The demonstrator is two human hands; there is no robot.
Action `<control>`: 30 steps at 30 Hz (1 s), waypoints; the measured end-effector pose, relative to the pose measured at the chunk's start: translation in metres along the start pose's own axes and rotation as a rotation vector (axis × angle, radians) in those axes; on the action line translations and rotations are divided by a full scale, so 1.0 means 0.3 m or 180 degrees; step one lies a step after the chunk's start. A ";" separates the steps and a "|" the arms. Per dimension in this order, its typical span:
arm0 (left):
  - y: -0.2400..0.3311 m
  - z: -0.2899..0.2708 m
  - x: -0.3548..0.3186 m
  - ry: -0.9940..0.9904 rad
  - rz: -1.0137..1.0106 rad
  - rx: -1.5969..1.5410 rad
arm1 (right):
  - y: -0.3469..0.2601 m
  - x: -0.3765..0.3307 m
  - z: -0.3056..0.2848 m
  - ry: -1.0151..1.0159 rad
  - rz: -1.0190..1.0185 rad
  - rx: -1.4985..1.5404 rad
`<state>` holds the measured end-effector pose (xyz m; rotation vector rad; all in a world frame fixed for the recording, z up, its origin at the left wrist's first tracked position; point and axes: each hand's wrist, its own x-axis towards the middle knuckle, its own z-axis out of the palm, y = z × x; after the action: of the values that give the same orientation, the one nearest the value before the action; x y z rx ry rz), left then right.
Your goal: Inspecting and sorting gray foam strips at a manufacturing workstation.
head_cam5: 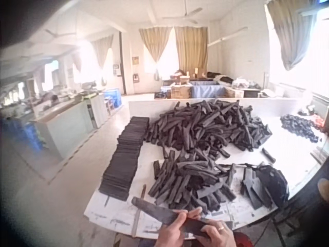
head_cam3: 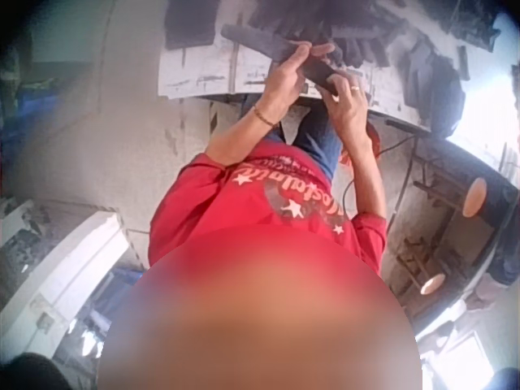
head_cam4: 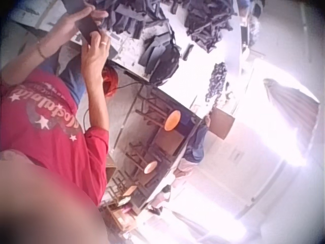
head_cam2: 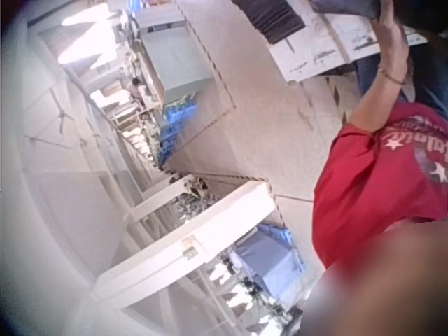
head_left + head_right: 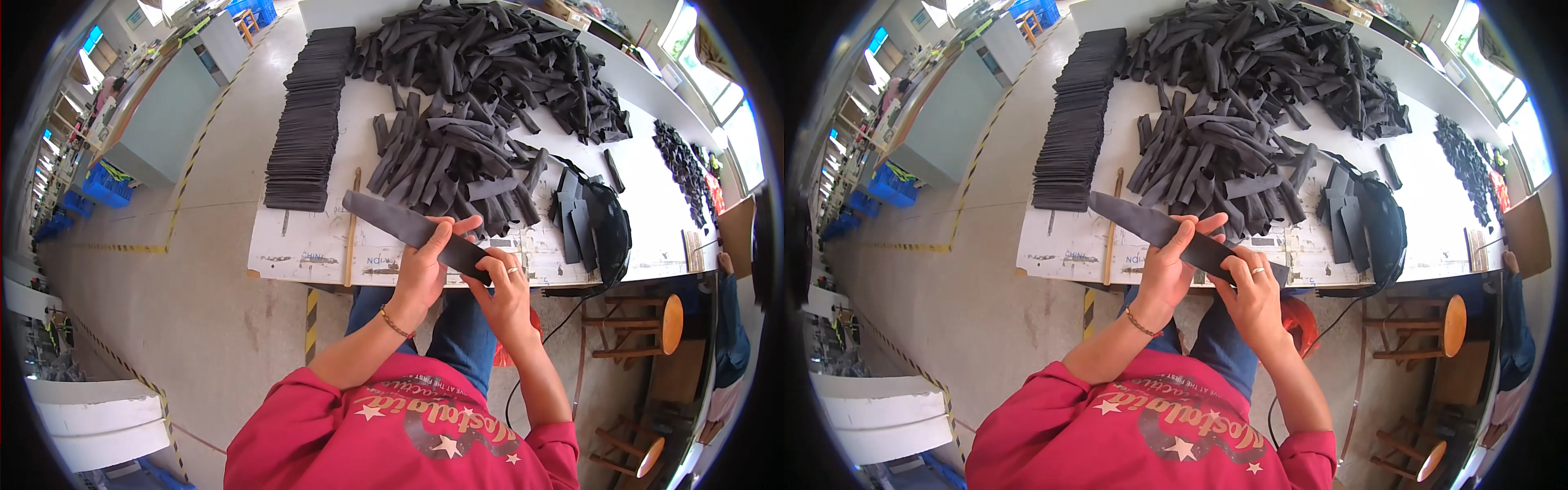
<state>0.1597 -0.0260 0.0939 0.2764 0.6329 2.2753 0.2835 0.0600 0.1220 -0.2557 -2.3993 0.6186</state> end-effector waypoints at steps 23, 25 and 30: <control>0.071 0.022 0.031 0.0162 0.0227 -0.0216 | 0.025 0.017 -0.016 -0.0080 -0.0333 0.0310; 0.047 0.038 0.025 0.0192 0.0292 -0.0145 | 0.016 0.026 -0.007 -0.0024 -0.0323 0.0394; -0.002 0.051 -0.013 0.0214 0.0119 -0.0319 | 0.010 0.044 0.004 0.0010 -0.0322 0.0466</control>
<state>0.1684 -0.0230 0.1066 0.1650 0.5500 2.3522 0.2726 0.0664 0.1267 -0.0724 -2.3341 0.7419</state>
